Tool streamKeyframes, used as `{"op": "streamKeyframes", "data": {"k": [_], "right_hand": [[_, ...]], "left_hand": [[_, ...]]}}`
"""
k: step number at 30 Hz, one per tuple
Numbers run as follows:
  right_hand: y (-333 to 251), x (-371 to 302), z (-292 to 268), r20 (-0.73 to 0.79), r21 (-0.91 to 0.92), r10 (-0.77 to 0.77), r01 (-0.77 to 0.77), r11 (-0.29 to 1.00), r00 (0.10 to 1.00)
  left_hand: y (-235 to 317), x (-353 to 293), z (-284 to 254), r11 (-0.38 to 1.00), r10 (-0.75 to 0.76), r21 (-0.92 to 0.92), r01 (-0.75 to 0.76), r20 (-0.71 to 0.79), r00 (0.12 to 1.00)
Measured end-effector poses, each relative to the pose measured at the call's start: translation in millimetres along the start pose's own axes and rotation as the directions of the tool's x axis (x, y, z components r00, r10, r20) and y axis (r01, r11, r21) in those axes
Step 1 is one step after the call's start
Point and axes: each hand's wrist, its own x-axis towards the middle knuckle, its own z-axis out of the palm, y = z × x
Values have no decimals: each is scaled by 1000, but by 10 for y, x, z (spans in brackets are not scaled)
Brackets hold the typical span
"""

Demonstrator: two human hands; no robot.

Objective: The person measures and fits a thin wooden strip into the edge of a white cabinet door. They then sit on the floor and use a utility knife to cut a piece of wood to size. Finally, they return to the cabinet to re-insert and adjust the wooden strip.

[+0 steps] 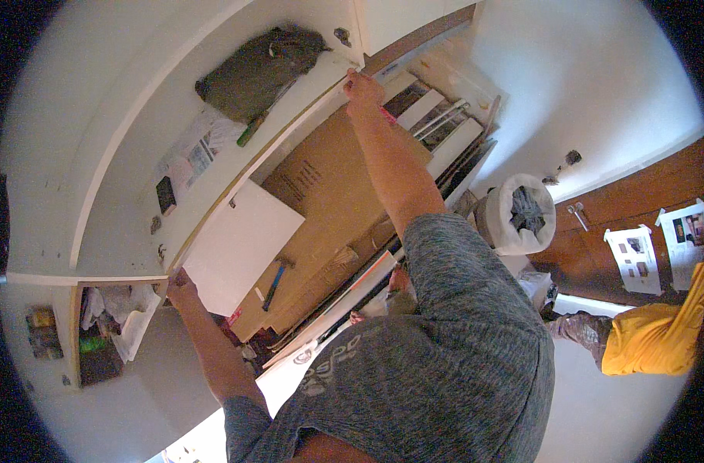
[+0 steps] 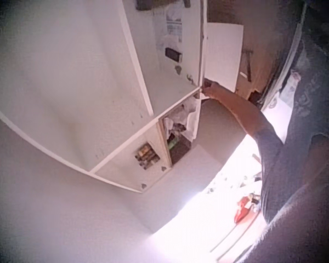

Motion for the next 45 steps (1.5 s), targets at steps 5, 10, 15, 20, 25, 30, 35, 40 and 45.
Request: {"op": "streamKeyframes", "data": {"k": [5,10,15,20,25,30,35,40,45], "right_hand": [[-18,-14,24,-4,33,-13,13,999,1000],[65,117,35,-1,34,-9,9,999,1000],[199,431,-1,-5,-216,-81,78,973,997],[323,875,-135,177,-134,-185,210,969,967],[280,986,-378,626,-757,-456,632,-165,632],[70,1342,-572,823,-534,-397,790,-301,405],[108,1911,-585,829,-539,-262,830,-141,494],[92,1939,-602,846,-529,-248,799,-285,472],[10,1982,-516,807,-579,-198,811,-83,556]], "left_hand": [[6,10,6,1000,-3,17,3,-5,1000],[0,56,29,1000,-7,20,7,-4,1000],[-38,59,67,1000,-17,19,17,-1,1000],[-54,134,-7,1000,-25,0,25,18,1000],[-80,89,13,992,-88,-75,106,214,973],[-99,-583,474,988,-37,-154,11,-164,986],[-65,-1104,999,970,-30,-236,-53,-333,943],[-167,-1117,1075,949,-15,-299,-97,-350,937],[-214,-1109,1074,942,2,-320,-102,-300,954]]}}
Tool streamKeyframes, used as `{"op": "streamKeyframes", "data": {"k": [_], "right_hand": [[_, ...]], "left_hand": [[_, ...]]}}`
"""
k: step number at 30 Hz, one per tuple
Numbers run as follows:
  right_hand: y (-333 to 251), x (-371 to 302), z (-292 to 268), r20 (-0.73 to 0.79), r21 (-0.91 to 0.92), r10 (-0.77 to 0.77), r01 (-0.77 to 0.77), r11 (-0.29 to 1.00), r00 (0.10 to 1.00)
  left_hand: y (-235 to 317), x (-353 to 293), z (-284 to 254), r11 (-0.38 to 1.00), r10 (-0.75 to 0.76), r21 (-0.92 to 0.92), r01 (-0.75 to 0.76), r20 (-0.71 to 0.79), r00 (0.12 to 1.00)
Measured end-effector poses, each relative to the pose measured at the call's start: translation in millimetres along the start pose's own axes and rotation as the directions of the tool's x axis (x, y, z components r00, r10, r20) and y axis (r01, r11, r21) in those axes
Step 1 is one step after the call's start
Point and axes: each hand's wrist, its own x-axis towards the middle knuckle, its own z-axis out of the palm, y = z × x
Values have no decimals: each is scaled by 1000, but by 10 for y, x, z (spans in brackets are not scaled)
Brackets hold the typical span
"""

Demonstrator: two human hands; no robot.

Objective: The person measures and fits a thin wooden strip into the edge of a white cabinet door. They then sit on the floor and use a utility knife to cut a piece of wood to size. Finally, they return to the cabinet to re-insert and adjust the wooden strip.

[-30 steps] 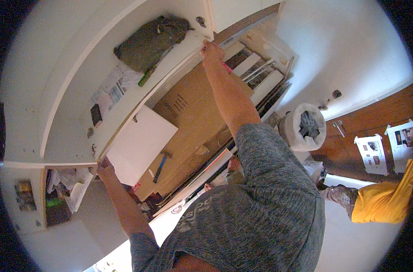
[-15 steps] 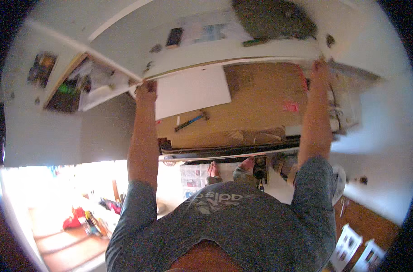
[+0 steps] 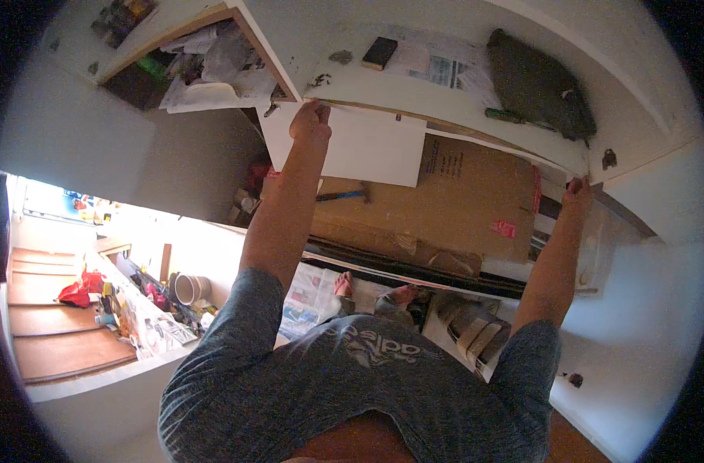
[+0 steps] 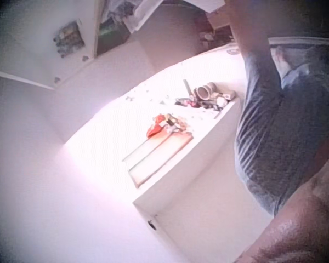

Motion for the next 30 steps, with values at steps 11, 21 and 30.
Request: {"op": "streamKeyframes", "data": {"k": [11,21,30], "right_hand": [[-248,-77,-74,92,767,365,-300,567,926],[-443,-10,-148,235,950,621,-313,18,748],[-372,-51,-98,178,917,561,-343,204,809]], "left_hand": [[115,-155,137,999,53,0,-53,-99,994],[102,-112,107,995,74,67,-68,-93,993],[157,4,72,996,57,76,-50,-87,995]]}}
